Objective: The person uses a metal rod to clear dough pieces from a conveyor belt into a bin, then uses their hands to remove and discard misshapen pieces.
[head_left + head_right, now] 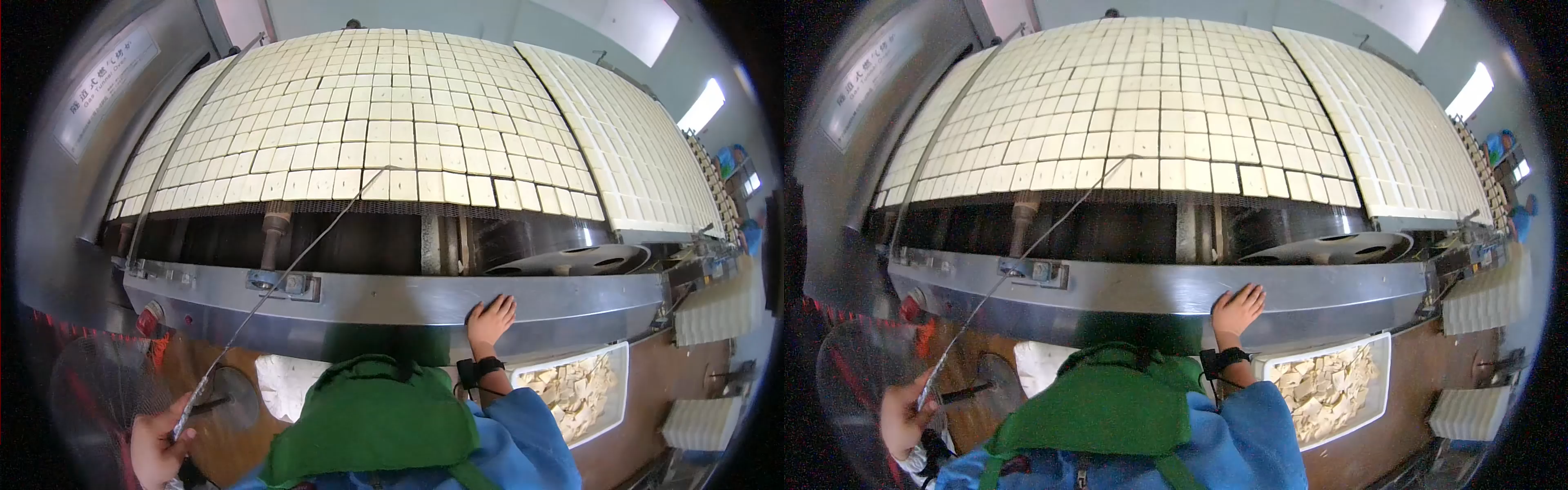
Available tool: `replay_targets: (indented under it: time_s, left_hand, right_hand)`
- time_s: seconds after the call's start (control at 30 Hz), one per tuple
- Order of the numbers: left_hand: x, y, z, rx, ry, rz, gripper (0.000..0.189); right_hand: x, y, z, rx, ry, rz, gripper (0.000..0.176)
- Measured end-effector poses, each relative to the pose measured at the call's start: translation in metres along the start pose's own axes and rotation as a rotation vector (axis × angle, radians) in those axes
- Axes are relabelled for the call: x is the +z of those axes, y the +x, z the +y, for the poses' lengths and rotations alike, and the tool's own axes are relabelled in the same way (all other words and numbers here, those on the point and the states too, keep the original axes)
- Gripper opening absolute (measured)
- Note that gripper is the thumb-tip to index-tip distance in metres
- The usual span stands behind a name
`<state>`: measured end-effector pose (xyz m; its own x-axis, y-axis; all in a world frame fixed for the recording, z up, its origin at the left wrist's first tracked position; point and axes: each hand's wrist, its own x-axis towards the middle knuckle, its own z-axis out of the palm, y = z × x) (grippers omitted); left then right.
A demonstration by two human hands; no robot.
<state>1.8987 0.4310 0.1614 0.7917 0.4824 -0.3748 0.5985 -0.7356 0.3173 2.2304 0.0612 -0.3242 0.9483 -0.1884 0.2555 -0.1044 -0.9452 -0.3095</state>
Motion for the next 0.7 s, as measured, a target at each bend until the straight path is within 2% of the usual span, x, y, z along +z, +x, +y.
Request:
replay_targets:
  time_s: [0.07,0.13,0.3,0.37,0.43,0.5,0.57,0.6,0.7]
  left_hand:
    - [0.013,0.0,-0.004,0.029,-0.017,0.05,0.053]
    - [0.025,0.006,0.002,0.063,-0.029,0.094,0.053]
    - [0.061,0.036,0.025,0.14,-0.414,0.188,0.053]
    - [0.091,0.049,0.03,0.121,-0.744,0.223,0.054]
    - [0.099,0.057,0.042,0.219,-0.699,0.197,0.055]
    - [0.107,0.059,0.05,0.222,-0.722,0.139,0.054]
    - [0.12,0.055,0.061,0.253,-0.716,0.127,0.054]
    - [0.122,0.052,0.069,0.228,-0.728,0.163,0.054]
    - [0.123,0.051,0.079,0.3,-0.831,0.112,0.054]
  right_hand:
    - [-0.027,0.017,-0.013,-0.094,0.072,-0.027,0.067]
    - [-0.051,0.045,-0.041,-0.381,0.219,0.115,0.064]
    - [-0.09,0.115,-0.129,-0.777,0.344,0.117,0.057]
    - [-0.093,0.135,-0.158,-0.828,0.265,0.094,0.057]
    - [-0.107,0.15,-0.18,-0.747,0.249,-0.108,0.058]
    - [-0.091,0.156,-0.188,-0.761,0.199,-0.09,0.058]
    - [-0.07,0.161,-0.179,-0.839,0.138,0.027,0.057]
    - [-0.071,0.159,-0.177,-0.848,0.155,0.033,0.056]
    - [-0.078,0.155,-0.181,-0.833,0.127,0.028,0.057]
